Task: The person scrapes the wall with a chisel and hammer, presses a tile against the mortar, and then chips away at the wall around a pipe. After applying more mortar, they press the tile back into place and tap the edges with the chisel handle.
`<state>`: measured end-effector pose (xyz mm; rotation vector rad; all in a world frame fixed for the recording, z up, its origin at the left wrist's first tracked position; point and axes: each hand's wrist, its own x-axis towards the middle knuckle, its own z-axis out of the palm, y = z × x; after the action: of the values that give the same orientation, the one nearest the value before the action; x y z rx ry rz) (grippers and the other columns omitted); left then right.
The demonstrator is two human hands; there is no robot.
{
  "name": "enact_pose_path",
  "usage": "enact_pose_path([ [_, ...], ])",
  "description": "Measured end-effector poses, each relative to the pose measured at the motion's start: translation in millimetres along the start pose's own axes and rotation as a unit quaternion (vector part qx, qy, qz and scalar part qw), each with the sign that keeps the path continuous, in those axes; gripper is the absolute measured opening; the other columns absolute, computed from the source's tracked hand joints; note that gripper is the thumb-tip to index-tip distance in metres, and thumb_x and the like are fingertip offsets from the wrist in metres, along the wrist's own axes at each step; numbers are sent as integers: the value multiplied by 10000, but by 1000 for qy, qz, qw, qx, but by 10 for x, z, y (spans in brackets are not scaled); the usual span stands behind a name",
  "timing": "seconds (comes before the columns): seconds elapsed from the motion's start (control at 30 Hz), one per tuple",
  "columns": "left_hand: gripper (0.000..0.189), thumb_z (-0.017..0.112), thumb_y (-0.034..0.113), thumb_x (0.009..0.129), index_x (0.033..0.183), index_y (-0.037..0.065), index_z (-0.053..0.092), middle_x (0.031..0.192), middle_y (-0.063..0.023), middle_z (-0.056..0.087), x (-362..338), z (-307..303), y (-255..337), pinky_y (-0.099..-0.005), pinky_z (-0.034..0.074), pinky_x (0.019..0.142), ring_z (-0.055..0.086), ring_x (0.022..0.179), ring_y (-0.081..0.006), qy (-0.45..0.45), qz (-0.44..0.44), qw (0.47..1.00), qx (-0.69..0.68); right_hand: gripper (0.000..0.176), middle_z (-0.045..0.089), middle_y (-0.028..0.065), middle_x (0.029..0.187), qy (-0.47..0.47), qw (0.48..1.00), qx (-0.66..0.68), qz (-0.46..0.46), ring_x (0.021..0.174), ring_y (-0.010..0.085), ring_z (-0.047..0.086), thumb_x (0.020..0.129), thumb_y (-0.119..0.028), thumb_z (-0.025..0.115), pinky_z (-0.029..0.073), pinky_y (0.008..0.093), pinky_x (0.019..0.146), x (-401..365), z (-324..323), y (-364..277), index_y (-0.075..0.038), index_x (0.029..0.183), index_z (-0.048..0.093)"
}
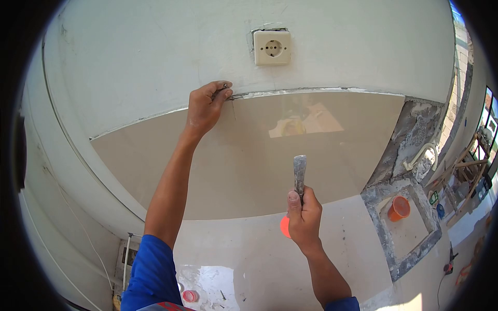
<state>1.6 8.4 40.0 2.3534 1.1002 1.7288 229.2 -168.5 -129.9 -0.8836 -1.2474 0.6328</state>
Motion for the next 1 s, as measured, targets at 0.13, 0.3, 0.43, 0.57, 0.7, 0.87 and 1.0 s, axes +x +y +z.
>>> enact_pose_path([
  [0.13, 202, 670, 50, 975, 1131, -75, 699, 942, -70, 750, 44, -10, -18, -260, 567, 811, 696, 858, -116, 55, -106, 967, -226, 329, 505, -12, 667, -2, 1000, -3, -10, 570, 62, 453, 1075, -312, 532, 400, 262, 518, -10, -17, -3, 4, 985, 559],
  [0.3, 217, 680, 51, 967, 1139, -79, 701, 930, -70, 749, 38, 33, -64, -251, 569, 804, 693, 835, -114, 44, -45, 993, -99, 333, 506, -15, 673, -10, 1000, 10, 1, 578, 58, 447, 1072, -310, 540, 397, 258, 526, -21, -18, -47, 12, 993, 566],
  [0.43, 202, 706, 57, 948, 1101, -74, 720, 921, -101, 760, 44, 66, -57, -247, 572, 787, 700, 816, -115, 56, 3, 998, -26, 335, 507, -9, 687, -29, 999, -13, -5, 601, 65, 455, 1068, -305, 550, 400, 261, 542, 40, -24, -81, 22, 996, 573],
  [0.57, 183, 718, 66, 939, 1061, -69, 735, 898, -122, 767, 44, 92, -54, -254, 572, 752, 711, 798, -121, 58, 7, 998, -7, 323, 548, 43, 724, -71, 989, -117, -59, 630, 125, 497, 1055, -290, 575, 434, 302, 587, 323, -30, -298, 30, 1008, 573],
  [0.7, 190, 728, 87, 937, 1057, -60, 740, 879, -123, 771, 49, 90, -32, -258, 567, 721, 719, 780, -131, 54, -36, 998, -25, 310, 620, 135, 795, -63, 968, -189, -151, 667, 240, 593, 1042, -269, 588, 473, 384, 642, 861, 180, -722, 34, 1080, 536],
  [0.87, 178, 740, 93, 922, 1036, -43, 751, 872, -137, 770, 49, 131, -26, -269, 569, 706, 726, 763, -145, 76, -24, 997, 1, 293, 635, 161, 744, -147, 928, -289, -183, 688, 302, 617, 1024, -270, 600, 478, 421, 664, 1718, 381, -1236, 17, 1001, 545],
  [1.0, 183, 750, 73, 905, 1052, -35, 738, 878, -144, 768, 48, 186, -133, -282, 575, 706, 732, 762, -165, 92, 2, 996, -19, 315, 638, 141, 743, -153, 887, -392, -191, 688, 298, 621, 1024, -303, 584, 478, 437, 674, 2140, 539, -1412, 3, 986, 649],
])
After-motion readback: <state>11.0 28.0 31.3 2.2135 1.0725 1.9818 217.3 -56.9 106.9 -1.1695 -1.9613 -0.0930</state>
